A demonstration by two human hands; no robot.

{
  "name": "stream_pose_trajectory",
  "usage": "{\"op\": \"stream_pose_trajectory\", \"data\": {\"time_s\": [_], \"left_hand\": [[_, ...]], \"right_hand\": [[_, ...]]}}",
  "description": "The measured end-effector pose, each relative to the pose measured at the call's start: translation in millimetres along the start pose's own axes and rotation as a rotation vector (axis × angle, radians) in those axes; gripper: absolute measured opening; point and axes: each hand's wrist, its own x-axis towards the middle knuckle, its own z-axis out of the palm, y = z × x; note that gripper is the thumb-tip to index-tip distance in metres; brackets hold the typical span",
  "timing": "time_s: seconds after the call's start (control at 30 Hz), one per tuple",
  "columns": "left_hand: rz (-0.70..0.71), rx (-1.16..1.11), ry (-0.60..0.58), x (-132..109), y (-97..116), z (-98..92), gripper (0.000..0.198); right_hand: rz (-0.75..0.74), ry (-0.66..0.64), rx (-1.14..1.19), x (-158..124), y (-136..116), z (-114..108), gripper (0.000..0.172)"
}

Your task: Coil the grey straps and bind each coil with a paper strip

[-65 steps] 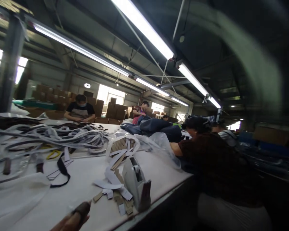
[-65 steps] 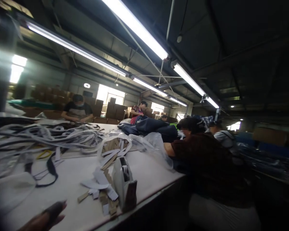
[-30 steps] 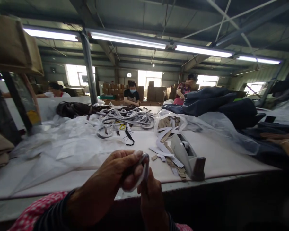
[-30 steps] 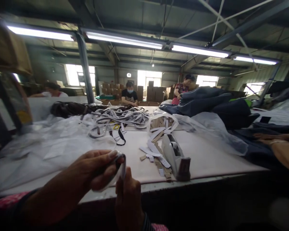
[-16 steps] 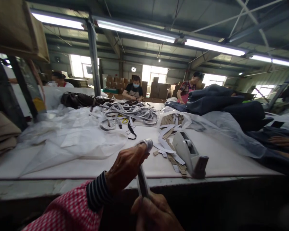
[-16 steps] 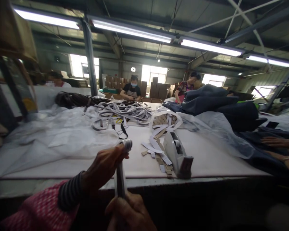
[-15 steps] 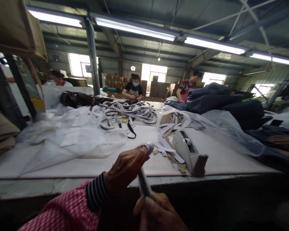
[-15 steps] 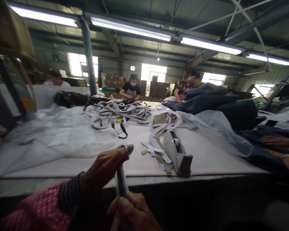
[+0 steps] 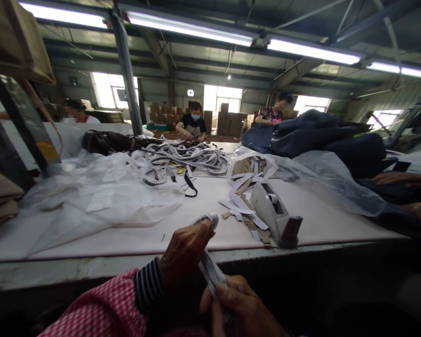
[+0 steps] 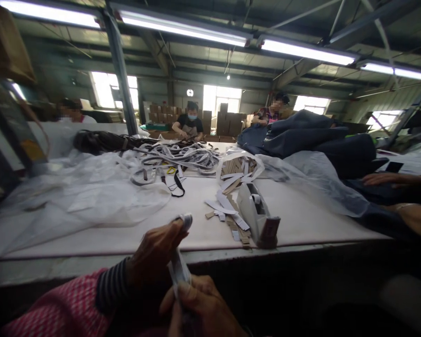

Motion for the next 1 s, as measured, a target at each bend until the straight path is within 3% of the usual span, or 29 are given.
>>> {"op": "stream_pose_trajectory", "data": {"time_s": [0.1,0.27,0.37,0.47,0.53,0.63,0.7,0.77,0.83,0.9,1.0], "left_hand": [[0.17,-0.006,-0.237,-23.6,-0.7,-8.4,0.02],[0.07,-0.018,-0.519,-31.9,18.2,-37.9,0.038],[-0.183,-0.13,-0.663,-18.8,31.1,-56.7,0.039],[-0.561,-0.546,-0.799,-1.4,43.9,-74.2,0.049],[-0.753,-0.862,-0.831,6.5,53.5,-79.6,0.058],[-0.861,-1.125,-0.646,12.9,69.2,-75.1,0.058],[-0.872,-1.259,-0.461,18.8,78.3,-70.1,0.049],[-0.863,-1.376,-0.306,29.7,83.7,-69.1,0.041],[-0.834,-1.439,-0.167,44.9,83.9,-72.2,0.035],[-0.775,-1.421,0.005,60.3,78.8,-74.6,0.028],[-0.622,-1.24,0.249,72.0,63.4,-66.2,0.023]], "right_hand": [[0.043,-0.027,0.074,-10.6,-11.7,-23.7,0.043],[0.125,0.005,-0.121,-11.4,-42.3,-59.9,0.034],[0.017,0.132,-0.324,-10.6,-54.7,-71.7,0.031],[-0.186,0.311,-0.501,-17.5,-49.9,-68.1,0.031],[-0.266,0.352,-0.573,-21.4,-35.4,-54.8,0.045],[-0.359,0.394,-0.603,-13.9,-1.3,-24.0,0.063],[-0.433,0.479,-0.556,0.1,23.1,-4.5,0.04],[-0.443,0.552,-0.497,15.0,43.7,8.7,0.044],[-0.387,0.499,-0.409,23.6,59.2,15.1,0.053],[-0.288,0.365,-0.283,22.9,69.4,17.7,0.06],[-0.156,0.246,-0.111,8.4,73.8,18.8,0.067]]}}
